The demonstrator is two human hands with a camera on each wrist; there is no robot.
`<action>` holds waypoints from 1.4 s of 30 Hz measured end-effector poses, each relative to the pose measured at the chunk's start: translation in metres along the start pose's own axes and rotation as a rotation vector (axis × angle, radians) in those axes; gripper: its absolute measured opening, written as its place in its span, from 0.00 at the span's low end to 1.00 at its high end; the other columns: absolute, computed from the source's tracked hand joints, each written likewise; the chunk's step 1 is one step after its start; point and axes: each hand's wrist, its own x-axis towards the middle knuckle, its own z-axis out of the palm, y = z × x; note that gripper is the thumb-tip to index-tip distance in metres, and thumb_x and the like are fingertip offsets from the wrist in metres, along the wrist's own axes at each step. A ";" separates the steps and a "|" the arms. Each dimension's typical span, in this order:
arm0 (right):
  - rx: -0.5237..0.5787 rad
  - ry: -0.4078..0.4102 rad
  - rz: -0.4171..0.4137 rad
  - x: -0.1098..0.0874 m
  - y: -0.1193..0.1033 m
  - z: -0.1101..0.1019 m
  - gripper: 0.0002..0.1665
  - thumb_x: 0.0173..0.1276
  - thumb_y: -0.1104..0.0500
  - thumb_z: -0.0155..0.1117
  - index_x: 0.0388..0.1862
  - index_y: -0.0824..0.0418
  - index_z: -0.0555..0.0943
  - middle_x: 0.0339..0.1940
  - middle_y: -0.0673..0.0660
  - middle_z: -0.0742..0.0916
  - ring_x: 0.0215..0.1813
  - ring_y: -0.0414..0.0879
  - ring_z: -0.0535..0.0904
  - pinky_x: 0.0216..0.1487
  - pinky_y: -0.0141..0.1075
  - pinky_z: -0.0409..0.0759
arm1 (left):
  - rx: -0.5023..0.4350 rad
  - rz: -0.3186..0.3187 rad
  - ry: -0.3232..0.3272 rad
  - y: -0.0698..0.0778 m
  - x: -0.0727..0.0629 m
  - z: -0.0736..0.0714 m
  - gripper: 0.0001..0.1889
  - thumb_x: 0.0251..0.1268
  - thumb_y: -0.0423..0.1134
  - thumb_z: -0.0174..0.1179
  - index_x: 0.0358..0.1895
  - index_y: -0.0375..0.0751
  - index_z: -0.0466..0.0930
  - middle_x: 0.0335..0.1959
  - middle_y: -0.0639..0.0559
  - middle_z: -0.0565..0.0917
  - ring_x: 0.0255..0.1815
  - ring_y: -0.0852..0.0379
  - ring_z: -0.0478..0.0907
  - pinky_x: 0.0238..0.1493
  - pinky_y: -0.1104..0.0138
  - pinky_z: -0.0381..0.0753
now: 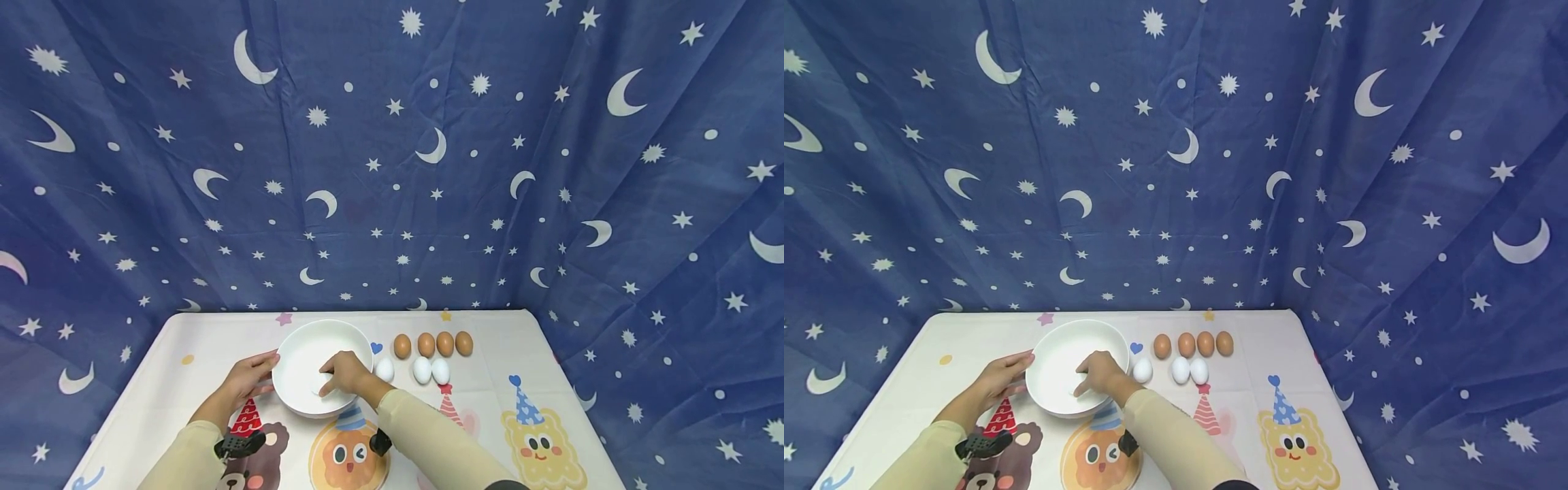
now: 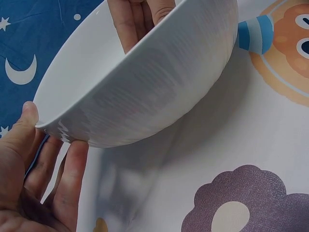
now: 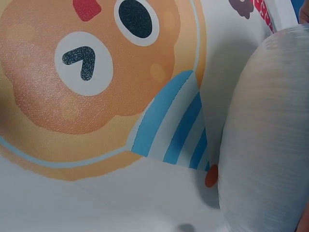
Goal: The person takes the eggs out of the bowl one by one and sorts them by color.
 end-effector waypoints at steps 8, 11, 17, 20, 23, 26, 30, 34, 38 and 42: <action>0.010 0.006 0.001 0.000 0.001 0.001 0.26 0.44 0.53 0.84 0.45 0.55 0.89 0.43 0.46 0.91 0.46 0.35 0.83 0.53 0.23 0.79 | -0.009 0.004 -0.003 -0.001 0.000 0.000 0.35 0.71 0.53 0.57 0.73 0.35 0.63 0.68 0.30 0.70 0.52 0.50 0.83 0.47 0.63 0.88; 0.032 0.013 -0.001 0.001 0.002 0.001 0.26 0.44 0.53 0.84 0.45 0.55 0.89 0.42 0.46 0.91 0.44 0.34 0.82 0.50 0.22 0.80 | -0.007 0.002 0.000 -0.001 0.000 0.000 0.35 0.71 0.54 0.57 0.73 0.35 0.63 0.68 0.31 0.70 0.51 0.53 0.83 0.47 0.63 0.88; 0.116 0.026 0.003 0.001 0.005 -0.002 0.25 0.46 0.53 0.83 0.46 0.55 0.89 0.44 0.47 0.90 0.44 0.35 0.82 0.49 0.24 0.80 | -0.002 0.004 -0.004 0.000 0.003 0.001 0.35 0.71 0.54 0.57 0.73 0.35 0.63 0.69 0.30 0.69 0.51 0.54 0.83 0.48 0.63 0.88; 0.153 0.030 0.008 0.003 0.006 -0.004 0.25 0.47 0.52 0.83 0.47 0.53 0.89 0.43 0.46 0.90 0.42 0.34 0.81 0.48 0.24 0.80 | 0.000 0.002 -0.005 -0.001 0.004 0.002 0.35 0.71 0.55 0.57 0.73 0.36 0.63 0.69 0.31 0.69 0.52 0.51 0.82 0.48 0.63 0.88; 0.186 0.034 0.007 0.005 0.008 -0.004 0.25 0.48 0.51 0.82 0.48 0.52 0.88 0.40 0.44 0.90 0.41 0.32 0.80 0.47 0.23 0.80 | 0.005 -0.004 -0.006 -0.001 0.003 0.002 0.36 0.71 0.55 0.57 0.73 0.35 0.63 0.69 0.31 0.68 0.56 0.48 0.81 0.48 0.63 0.88; 0.246 0.059 -0.001 0.007 0.009 -0.003 0.26 0.48 0.51 0.82 0.49 0.53 0.88 0.41 0.45 0.90 0.41 0.32 0.81 0.47 0.23 0.81 | 0.003 0.000 -0.006 0.000 0.002 0.001 0.36 0.71 0.55 0.57 0.73 0.36 0.62 0.70 0.31 0.67 0.58 0.45 0.80 0.48 0.63 0.88; 0.312 0.100 -0.013 0.008 0.010 -0.003 0.28 0.48 0.52 0.82 0.50 0.55 0.87 0.43 0.48 0.90 0.42 0.35 0.84 0.46 0.23 0.82 | 0.010 0.003 -0.005 0.000 0.001 0.000 0.35 0.72 0.55 0.56 0.73 0.36 0.62 0.71 0.31 0.66 0.59 0.45 0.80 0.48 0.63 0.88; 0.346 0.124 -0.017 0.006 0.010 -0.003 0.28 0.49 0.52 0.82 0.50 0.57 0.87 0.44 0.49 0.90 0.42 0.35 0.85 0.45 0.22 0.82 | 0.014 -0.002 -0.007 -0.001 0.001 0.001 0.34 0.73 0.54 0.55 0.73 0.36 0.62 0.71 0.31 0.65 0.58 0.46 0.80 0.49 0.63 0.88; 0.382 0.137 -0.009 0.004 0.009 -0.004 0.26 0.50 0.52 0.82 0.49 0.57 0.88 0.42 0.48 0.90 0.40 0.33 0.84 0.44 0.22 0.82 | 0.019 0.000 -0.007 0.000 0.001 0.002 0.35 0.73 0.54 0.55 0.74 0.35 0.62 0.71 0.31 0.66 0.58 0.47 0.80 0.49 0.63 0.88; 0.416 0.152 -0.009 0.005 0.009 -0.004 0.25 0.51 0.52 0.81 0.48 0.58 0.88 0.39 0.48 0.91 0.38 0.33 0.84 0.42 0.21 0.82 | 0.018 -0.001 0.004 0.000 0.001 0.002 0.35 0.72 0.54 0.56 0.73 0.36 0.62 0.70 0.31 0.67 0.56 0.49 0.81 0.48 0.63 0.88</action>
